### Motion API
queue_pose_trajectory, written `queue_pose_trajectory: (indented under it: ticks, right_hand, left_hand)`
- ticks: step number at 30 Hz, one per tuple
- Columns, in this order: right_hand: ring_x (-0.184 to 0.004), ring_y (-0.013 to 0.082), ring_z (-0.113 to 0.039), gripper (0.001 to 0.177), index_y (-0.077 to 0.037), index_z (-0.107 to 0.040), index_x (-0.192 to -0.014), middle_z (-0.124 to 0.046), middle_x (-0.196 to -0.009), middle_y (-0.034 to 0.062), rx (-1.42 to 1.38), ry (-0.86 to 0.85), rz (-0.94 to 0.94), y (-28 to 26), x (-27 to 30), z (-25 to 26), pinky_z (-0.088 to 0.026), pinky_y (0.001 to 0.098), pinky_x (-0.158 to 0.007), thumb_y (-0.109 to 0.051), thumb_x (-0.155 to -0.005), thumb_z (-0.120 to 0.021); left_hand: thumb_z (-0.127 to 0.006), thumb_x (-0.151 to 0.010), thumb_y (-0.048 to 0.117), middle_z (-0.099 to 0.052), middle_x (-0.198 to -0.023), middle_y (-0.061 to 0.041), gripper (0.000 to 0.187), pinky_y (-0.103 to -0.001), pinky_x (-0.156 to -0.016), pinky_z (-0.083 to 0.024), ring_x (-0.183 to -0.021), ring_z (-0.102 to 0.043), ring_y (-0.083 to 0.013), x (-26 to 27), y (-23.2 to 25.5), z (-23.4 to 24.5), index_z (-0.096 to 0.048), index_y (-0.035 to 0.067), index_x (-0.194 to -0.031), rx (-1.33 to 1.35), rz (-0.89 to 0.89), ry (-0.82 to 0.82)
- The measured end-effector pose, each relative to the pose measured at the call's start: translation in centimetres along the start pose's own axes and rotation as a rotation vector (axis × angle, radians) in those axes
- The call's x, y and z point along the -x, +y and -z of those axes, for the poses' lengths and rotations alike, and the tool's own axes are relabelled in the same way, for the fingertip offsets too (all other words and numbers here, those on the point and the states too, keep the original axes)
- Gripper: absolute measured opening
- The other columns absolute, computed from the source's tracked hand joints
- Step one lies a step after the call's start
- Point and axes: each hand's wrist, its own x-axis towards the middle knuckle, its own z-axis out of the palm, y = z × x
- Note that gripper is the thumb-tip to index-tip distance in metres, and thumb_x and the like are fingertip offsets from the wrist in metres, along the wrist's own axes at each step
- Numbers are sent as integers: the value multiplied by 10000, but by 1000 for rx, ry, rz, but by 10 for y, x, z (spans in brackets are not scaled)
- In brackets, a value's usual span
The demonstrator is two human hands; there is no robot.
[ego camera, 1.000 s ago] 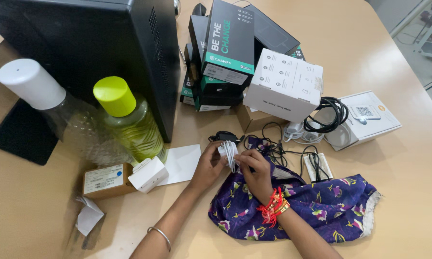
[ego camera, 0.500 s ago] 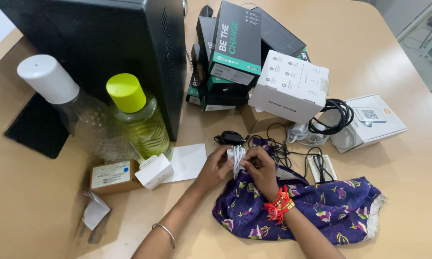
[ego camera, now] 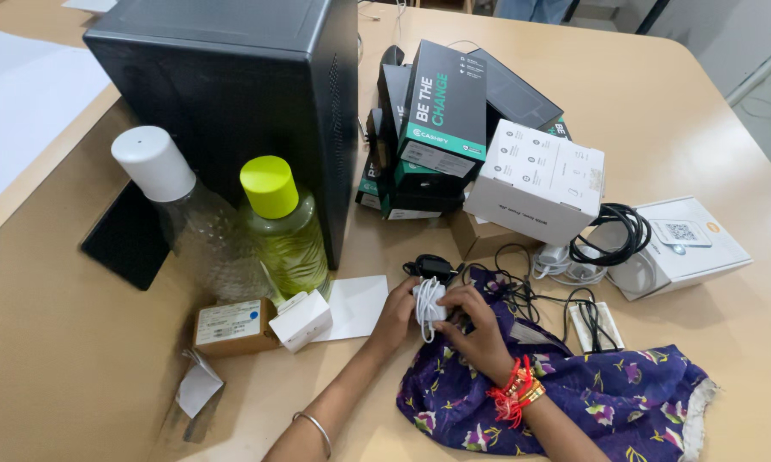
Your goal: The person organizes various cables and power adapters on a desk, coiling the cables by hand and placing them into a drawer.
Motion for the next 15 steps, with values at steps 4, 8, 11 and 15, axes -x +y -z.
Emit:
queue_pose_trajectory:
  ticks: [4, 8, 11, 15]
  right_hand:
    - [-776, 147, -579, 283, -20, -667, -1059, -576, -878, 53, 1, 34, -1, 12, 4, 0, -476, 266, -686, -9, -810, -800]
    - [-719, 145, -592, 127, -4, -690, -999, -594, -855, 50, -73, 58, -138, 17, 8, -2, -484, 265, -638, 17, -879, -723]
    - [-764, 139, -613, 99, 2, -680, -976, -609, -877, 48, 13, 107, -14, 16, 9, -1, -492, 268, -686, 37, -888, -708]
    - [-744, 135, -595, 162, -9, -709, -1005, -600, -854, 56, -9, 106, -60, 15, 7, 1, -474, 264, -663, 42, -852, -723]
  left_hand:
    - [-413, -1006, 237, -687, -1060, -114, 384, -287, -881, -509, -963, -647, -165, 5, 9, -3, -586, 4, -1256, -104, 7, -29]
    - [-440, -1071, 299, -661, -1131, -92, 376, -282, -953, -490, -1056, -630, -146, 9, 14, -12, -538, 24, -1308, -114, -34, -25]
    - [-477, -1098, 335, -651, -1125, -88, 385, -298, -927, -512, -1036, -629, -145, 9, 16, -14, -534, 24, -1317, -50, -36, -38]
    - [-473, -1091, 344, -660, -1112, -83, 400, -305, -917, -517, -1019, -634, -141, 9, 26, -16, -517, 35, -1341, -55, -28, -40]
